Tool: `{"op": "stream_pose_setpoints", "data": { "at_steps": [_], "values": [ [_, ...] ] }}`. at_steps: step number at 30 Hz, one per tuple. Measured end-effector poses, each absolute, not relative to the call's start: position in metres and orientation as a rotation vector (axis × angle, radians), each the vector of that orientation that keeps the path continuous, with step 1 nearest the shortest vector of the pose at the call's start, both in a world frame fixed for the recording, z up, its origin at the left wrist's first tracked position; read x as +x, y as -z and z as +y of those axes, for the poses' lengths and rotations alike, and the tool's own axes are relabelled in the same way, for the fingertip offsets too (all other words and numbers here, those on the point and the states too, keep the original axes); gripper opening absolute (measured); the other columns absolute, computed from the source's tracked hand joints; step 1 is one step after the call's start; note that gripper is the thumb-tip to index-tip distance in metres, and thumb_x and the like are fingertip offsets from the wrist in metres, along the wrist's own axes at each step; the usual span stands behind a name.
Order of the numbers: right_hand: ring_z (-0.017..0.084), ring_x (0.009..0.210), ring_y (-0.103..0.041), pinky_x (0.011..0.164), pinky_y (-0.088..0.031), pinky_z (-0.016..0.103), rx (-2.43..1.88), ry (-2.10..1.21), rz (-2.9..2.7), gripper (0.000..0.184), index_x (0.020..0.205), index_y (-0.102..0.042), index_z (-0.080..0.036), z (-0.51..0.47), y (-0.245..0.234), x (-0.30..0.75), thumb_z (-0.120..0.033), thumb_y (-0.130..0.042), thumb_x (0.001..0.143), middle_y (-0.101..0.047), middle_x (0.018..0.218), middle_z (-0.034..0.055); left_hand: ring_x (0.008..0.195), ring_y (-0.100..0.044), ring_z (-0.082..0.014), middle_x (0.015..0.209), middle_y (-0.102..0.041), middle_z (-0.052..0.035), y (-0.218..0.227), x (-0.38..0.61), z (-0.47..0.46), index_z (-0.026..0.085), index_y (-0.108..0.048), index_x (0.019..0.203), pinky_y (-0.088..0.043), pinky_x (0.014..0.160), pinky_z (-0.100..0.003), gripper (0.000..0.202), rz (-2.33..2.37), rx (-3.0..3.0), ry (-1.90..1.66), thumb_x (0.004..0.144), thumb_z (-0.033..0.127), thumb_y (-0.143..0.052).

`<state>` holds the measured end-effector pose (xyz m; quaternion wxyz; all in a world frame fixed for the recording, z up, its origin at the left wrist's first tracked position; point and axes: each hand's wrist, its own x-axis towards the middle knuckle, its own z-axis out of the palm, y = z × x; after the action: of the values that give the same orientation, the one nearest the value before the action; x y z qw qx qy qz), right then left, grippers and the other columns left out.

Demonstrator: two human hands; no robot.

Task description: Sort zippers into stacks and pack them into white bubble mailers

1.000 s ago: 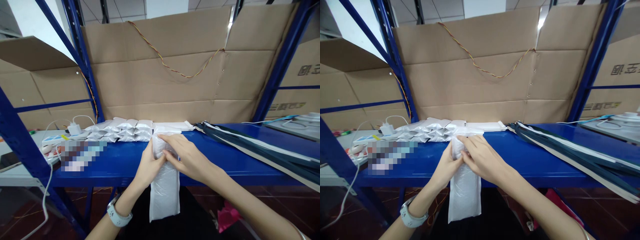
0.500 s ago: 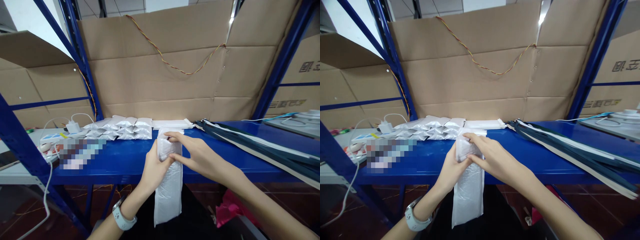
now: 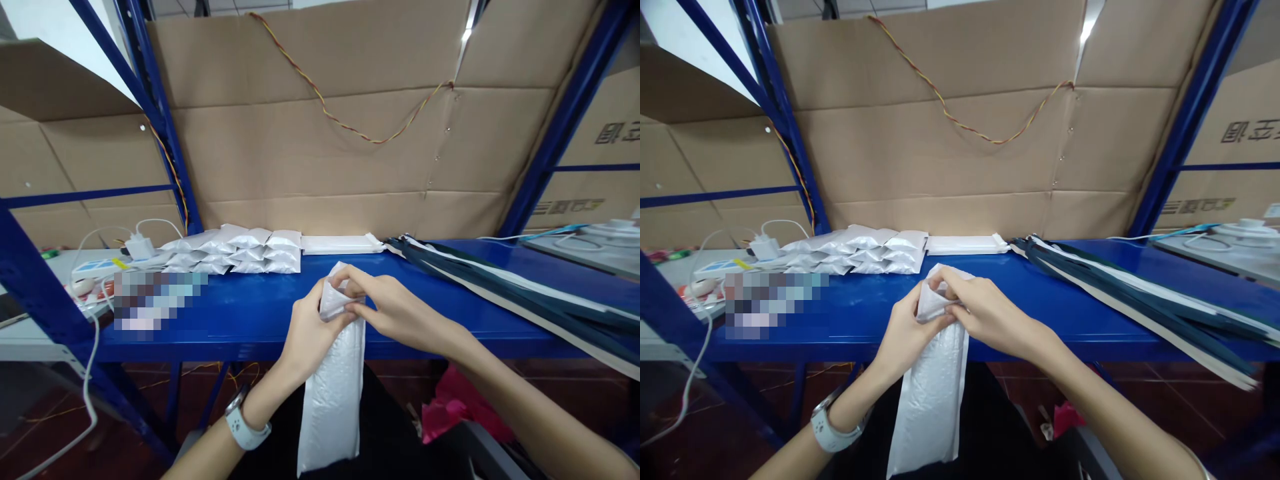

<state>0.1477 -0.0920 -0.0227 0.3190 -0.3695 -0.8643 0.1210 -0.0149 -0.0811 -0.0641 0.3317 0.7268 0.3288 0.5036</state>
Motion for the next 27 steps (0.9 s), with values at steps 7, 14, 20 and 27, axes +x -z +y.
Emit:
{"op": "stream_pose_setpoints", "data": {
  "at_steps": [7,14,20,27],
  "values": [
    [0.015,0.072,-0.059,0.061,-0.044,0.025,-0.891,-0.633,-2.237,0.027,0.1,-0.038,-0.023,-0.084,0.021,0.153,-0.006,-0.045,0.081,-0.06,0.083,-0.0005,0.097,-0.058,-0.0221,0.108,-0.064,-0.007,0.064,-0.014,-0.078,0.016,-0.058,0.111,-0.044,0.082,-0.03,0.041,0.758,1.687,-1.246,0.074,0.029,-0.071],
    [0.016,0.077,-0.06,0.068,-0.047,0.032,-0.89,-0.298,-2.128,0.023,0.099,-0.04,-0.022,-0.086,0.027,0.15,-0.01,-0.049,0.081,-0.056,0.094,0.0036,0.09,-0.065,-0.0232,0.106,-0.066,-0.0122,0.064,-0.015,-0.077,0.014,-0.058,0.113,-0.05,0.076,-0.032,0.047,0.623,1.274,-1.079,0.073,0.032,-0.074],
    [0.026,0.108,-0.053,0.096,-0.042,0.048,-0.839,0.044,-1.602,0.048,0.115,-0.042,-0.023,-0.091,0.041,0.14,-0.024,-0.068,0.074,-0.052,0.113,0.0103,0.096,-0.066,-0.0263,0.11,-0.067,-0.0122,0.054,-0.023,-0.075,0.016,-0.06,0.114,-0.052,0.08,-0.036,0.048,0.608,1.197,-1.212,0.07,0.025,-0.076],
    [0.024,0.111,-0.053,0.084,-0.051,0.039,-0.901,-0.675,-1.518,0.062,0.127,-0.042,-0.022,-0.082,0.034,0.141,-0.034,-0.071,0.073,-0.053,0.123,0.0118,0.099,-0.065,-0.0262,0.112,-0.067,-0.0117,0.046,-0.029,-0.079,0.017,-0.061,0.114,-0.052,0.085,-0.036,0.045,0.582,1.168,-1.236,0.071,0.021,-0.074]
  ]
}}
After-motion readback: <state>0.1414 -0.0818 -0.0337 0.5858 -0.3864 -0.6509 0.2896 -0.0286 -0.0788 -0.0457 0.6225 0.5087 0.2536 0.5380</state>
